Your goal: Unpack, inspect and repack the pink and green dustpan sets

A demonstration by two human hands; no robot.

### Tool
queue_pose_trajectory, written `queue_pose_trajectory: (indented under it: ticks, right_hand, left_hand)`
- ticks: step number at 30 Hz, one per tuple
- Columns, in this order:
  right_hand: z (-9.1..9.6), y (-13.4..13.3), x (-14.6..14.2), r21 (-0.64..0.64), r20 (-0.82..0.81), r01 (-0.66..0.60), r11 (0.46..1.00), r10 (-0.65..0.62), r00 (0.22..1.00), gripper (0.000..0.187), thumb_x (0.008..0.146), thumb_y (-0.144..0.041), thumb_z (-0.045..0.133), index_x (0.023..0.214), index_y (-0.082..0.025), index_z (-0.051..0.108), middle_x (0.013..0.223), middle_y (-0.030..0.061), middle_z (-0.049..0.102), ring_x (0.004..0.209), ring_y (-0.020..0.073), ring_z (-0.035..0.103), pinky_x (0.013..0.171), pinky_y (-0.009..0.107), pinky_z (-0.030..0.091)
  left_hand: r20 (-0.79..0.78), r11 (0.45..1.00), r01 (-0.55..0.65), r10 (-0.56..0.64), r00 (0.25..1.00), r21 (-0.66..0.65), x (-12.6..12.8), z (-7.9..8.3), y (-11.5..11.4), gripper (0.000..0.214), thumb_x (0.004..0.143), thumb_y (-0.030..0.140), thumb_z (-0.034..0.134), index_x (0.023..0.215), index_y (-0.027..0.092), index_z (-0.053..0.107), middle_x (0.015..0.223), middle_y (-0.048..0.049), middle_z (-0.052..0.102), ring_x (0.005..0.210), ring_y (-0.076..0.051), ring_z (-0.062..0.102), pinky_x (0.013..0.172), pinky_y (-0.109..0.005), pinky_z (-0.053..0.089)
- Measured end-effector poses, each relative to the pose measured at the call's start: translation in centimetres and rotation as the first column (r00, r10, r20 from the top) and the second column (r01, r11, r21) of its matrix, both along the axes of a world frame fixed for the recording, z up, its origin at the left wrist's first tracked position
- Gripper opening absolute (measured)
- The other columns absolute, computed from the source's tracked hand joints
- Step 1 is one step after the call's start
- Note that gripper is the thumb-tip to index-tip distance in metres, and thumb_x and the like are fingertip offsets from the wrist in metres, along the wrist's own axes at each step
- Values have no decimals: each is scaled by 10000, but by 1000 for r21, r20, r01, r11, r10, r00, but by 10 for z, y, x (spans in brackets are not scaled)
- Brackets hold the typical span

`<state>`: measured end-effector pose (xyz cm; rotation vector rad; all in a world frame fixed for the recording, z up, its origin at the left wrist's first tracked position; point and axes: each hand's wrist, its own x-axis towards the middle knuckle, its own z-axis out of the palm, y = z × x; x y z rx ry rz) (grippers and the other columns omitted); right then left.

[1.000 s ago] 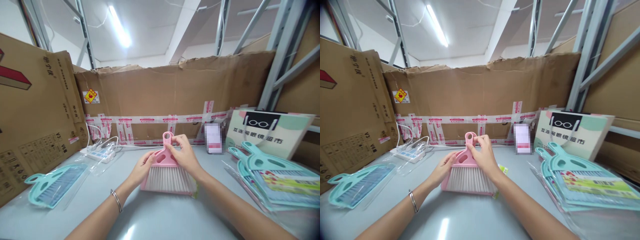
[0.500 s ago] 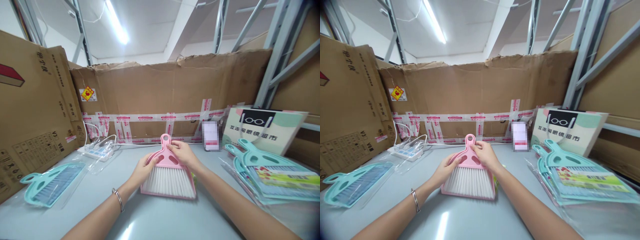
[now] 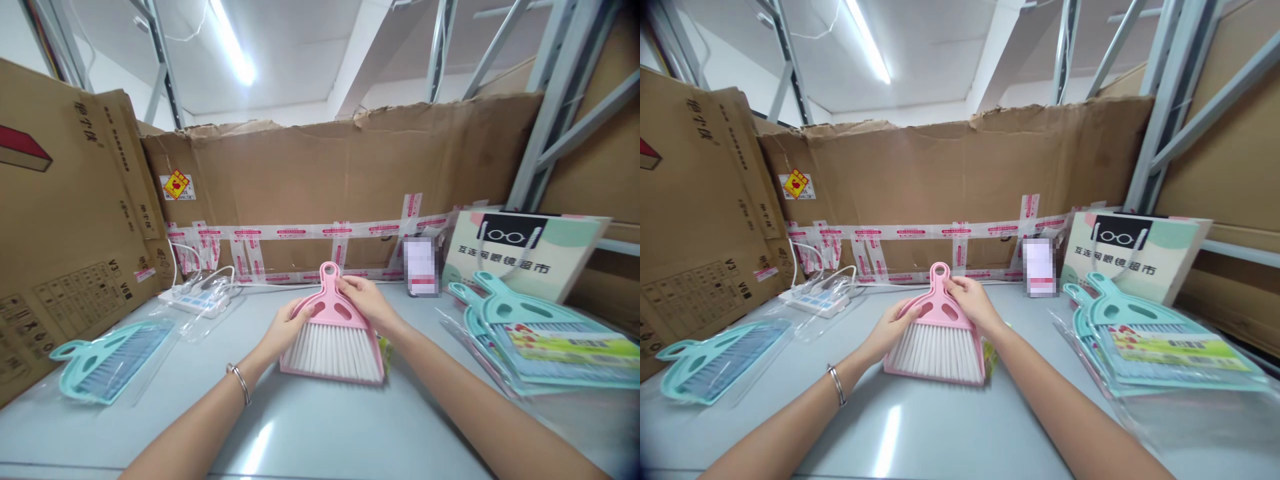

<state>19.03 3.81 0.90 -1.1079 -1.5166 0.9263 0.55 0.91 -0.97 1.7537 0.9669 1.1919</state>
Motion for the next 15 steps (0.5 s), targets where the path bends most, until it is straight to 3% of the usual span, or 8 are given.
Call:
queue_pose_trajectory:
  ticks: [2,4,9,12,15]
  right_hand:
    - [-3,8,14,8,45,48,999,-48,998,432,769,-542,452,934,-174,610,925,75,683,842,182,628,721,297,487]
    - [-8,16,34,6,104,112,994,-112,988,375,747,-508,515,909,-184,611,949,79,671,870,184,613,748,303,473]
    - [-33,22,80,-55,347,247,967,-214,913,284,446,-327,791,577,-193,577,633,28,608,674,194,577,669,317,456]
    - [-44,17,94,-76,446,321,944,-256,858,373,308,-269,826,500,-205,513,524,-21,520,598,185,543,603,312,440]
    - [-51,13,99,-106,503,342,934,-246,828,394,262,-241,828,451,-200,484,447,-46,478,541,172,524,560,299,417]
  left_hand:
    - [13,1000,-30,30,999,6,-5,0,3,347,794,407,539,1018,161,637,1042,-69,664,985,-217,581,875,-325,420]
    - [23,997,-76,75,997,24,-11,1,6,350,780,411,554,1003,155,642,1014,-69,668,962,-215,581,855,-317,419]
    - [55,987,-155,152,987,47,-27,4,12,325,740,418,596,915,154,670,904,-56,681,862,-197,586,780,-284,413]
    - [59,985,-169,166,984,45,-28,5,14,315,721,416,616,870,147,680,849,-53,680,816,-192,582,747,-278,406]
    - [65,984,-173,171,983,35,-23,3,15,322,697,418,635,852,140,687,824,-54,683,799,-195,580,738,-281,405]
